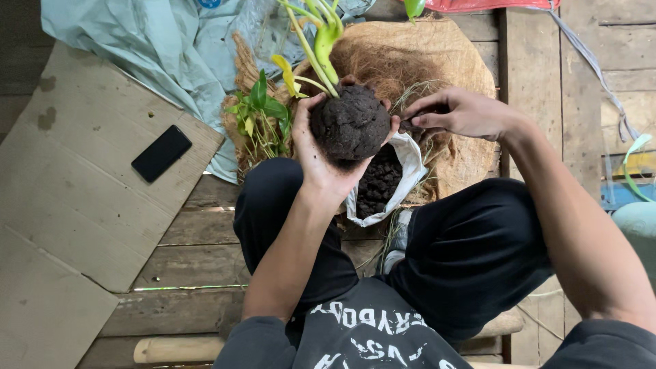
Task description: The person sits cross-legged on a wooden floor and packs soil around the root ball of a small plant. They then wrap the root ball with coconut coir, pressing it firmly around the base of the plant.
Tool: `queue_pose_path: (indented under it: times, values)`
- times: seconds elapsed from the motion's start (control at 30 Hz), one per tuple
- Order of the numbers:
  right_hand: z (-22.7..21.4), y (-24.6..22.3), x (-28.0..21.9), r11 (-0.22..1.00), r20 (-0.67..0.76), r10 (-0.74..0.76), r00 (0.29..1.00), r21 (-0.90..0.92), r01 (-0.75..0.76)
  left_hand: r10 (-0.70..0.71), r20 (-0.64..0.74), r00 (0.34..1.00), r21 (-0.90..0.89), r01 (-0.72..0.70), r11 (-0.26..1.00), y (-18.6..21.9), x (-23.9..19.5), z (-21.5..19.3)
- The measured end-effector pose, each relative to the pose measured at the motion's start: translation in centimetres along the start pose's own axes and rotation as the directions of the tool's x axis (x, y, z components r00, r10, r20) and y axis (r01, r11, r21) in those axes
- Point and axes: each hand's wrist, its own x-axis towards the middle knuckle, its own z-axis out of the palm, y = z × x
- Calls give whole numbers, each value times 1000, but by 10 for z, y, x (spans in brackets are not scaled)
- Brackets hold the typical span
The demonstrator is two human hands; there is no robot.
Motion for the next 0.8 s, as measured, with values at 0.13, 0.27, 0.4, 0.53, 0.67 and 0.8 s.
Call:
queue_pose_path:
  times: [0.13, 0.27, 0.4, 0.53, 0.67, 0.8]
  values:
    - [0, 10, 2, 996, 20, 76, 997, 47, -77, 5, 4, 1000, -5, -5, 1000, 0, 0, 1]
    - [-2, 17, 3, 1000, 20, 10, 1000, -7, -10, 15, 22, 1000, 3, -15, 1000, -3, 0, 2]
    - [0, 23, 10, 991, 58, -109, 992, -75, 113, 10, -11, 1000, 59, -9, 998, -6, 1, 1]
    - [11, 30, 21, 935, 26, 192, 981, -308, -175, 2, 68, 998, 16, -3, 1000, -9, 3, -2]
    - [17, 46, 44, 886, 50, 221, 974, -429, -178, 0, 83, 997, 41, -4, 999, -11, 3, -6]
    - [23, 82, 70, 801, 67, 37, 997, -598, 10, -2, 70, 998, 21, 0, 1000, -11, 7, -12]
